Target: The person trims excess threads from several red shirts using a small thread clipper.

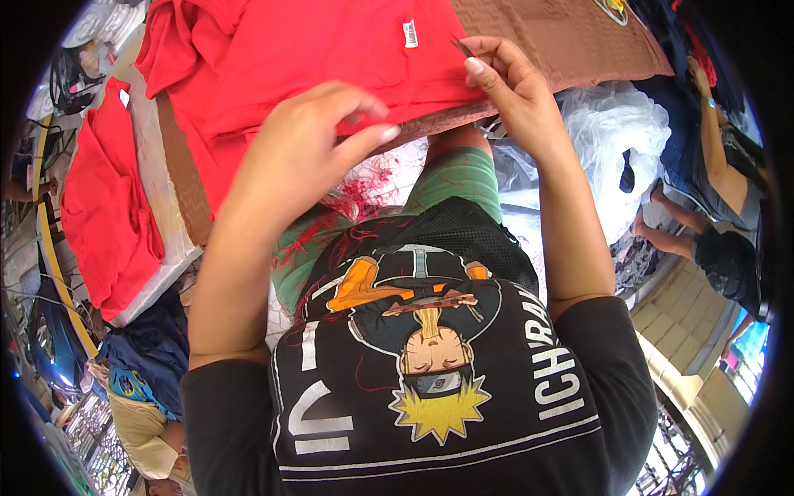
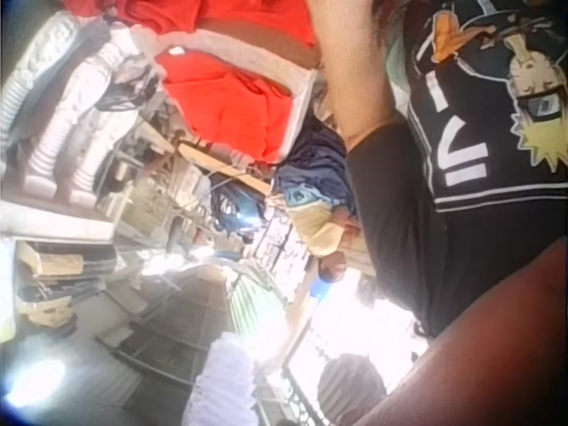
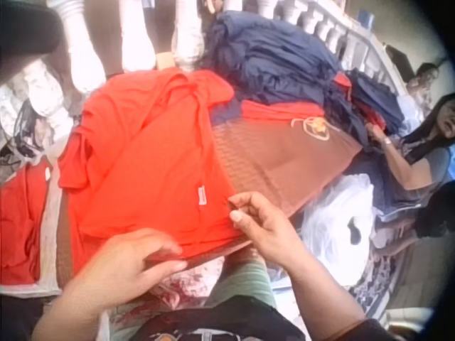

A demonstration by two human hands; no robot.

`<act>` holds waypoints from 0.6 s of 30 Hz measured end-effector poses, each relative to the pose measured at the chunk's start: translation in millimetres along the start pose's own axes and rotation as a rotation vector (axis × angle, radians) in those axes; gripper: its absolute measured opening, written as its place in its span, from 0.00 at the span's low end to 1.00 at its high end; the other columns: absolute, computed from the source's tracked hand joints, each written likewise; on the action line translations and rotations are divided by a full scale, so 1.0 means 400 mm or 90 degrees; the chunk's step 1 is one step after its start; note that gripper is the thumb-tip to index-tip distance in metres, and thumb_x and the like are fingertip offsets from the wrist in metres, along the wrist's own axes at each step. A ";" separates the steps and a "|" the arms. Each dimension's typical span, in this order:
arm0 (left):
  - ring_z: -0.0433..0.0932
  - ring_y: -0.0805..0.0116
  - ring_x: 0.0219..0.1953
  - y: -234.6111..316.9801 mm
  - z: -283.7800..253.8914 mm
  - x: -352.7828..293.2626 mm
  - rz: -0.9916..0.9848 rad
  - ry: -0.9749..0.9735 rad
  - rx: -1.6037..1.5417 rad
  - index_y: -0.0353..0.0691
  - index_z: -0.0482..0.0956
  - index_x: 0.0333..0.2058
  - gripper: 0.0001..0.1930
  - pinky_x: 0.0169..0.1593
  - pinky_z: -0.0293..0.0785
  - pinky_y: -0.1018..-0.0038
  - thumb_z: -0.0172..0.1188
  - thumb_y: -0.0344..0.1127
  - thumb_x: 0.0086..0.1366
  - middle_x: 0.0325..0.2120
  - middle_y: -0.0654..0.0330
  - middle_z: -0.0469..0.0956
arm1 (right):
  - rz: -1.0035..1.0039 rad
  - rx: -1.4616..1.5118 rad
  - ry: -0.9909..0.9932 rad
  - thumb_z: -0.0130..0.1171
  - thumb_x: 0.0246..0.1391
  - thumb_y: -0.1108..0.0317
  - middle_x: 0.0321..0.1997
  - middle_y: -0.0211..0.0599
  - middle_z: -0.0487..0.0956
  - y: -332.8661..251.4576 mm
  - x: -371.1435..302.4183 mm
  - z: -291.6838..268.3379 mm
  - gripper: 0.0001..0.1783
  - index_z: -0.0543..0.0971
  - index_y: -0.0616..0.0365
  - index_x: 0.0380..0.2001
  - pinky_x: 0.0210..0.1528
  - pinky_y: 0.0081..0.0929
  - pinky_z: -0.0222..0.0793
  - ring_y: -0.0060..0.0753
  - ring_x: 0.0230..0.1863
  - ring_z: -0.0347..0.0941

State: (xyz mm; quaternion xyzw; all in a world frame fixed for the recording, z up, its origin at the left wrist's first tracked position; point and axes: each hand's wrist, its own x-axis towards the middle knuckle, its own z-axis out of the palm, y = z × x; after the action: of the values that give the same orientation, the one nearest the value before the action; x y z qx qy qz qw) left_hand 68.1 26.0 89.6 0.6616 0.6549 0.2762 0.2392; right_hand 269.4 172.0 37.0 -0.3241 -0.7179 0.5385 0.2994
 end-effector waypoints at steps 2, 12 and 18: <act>0.80 0.63 0.36 -0.013 0.077 0.033 0.018 0.119 -0.003 0.35 0.79 0.39 0.16 0.42 0.75 0.71 0.68 0.38 0.55 0.37 0.55 0.80 | -0.054 -0.010 0.011 0.60 0.57 0.63 0.33 0.30 0.80 0.015 -0.005 0.013 0.14 0.77 0.60 0.43 0.43 0.22 0.68 0.22 0.35 0.72; 0.80 0.60 0.33 -0.037 0.214 0.092 0.036 0.324 0.154 0.41 0.82 0.36 0.13 0.37 0.76 0.68 0.68 0.39 0.53 0.34 0.59 0.78 | 0.020 0.004 0.002 0.60 0.56 0.69 0.36 0.34 0.82 0.058 -0.030 0.030 0.09 0.79 0.60 0.39 0.46 0.23 0.69 0.22 0.40 0.75; 0.80 0.57 0.32 -0.034 0.197 0.100 -0.005 0.268 0.118 0.39 0.83 0.32 0.08 0.37 0.76 0.67 0.64 0.37 0.56 0.32 0.57 0.80 | 0.020 -0.021 -0.008 0.60 0.56 0.69 0.36 0.34 0.82 0.047 -0.033 0.030 0.09 0.79 0.61 0.39 0.46 0.23 0.68 0.22 0.40 0.75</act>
State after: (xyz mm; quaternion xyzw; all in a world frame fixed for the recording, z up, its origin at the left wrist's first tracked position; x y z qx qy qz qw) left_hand 111.1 69.9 24.9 0.6060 0.7153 0.3460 0.0367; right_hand 270.9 158.7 14.8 -0.3368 -0.7236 0.5328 0.2811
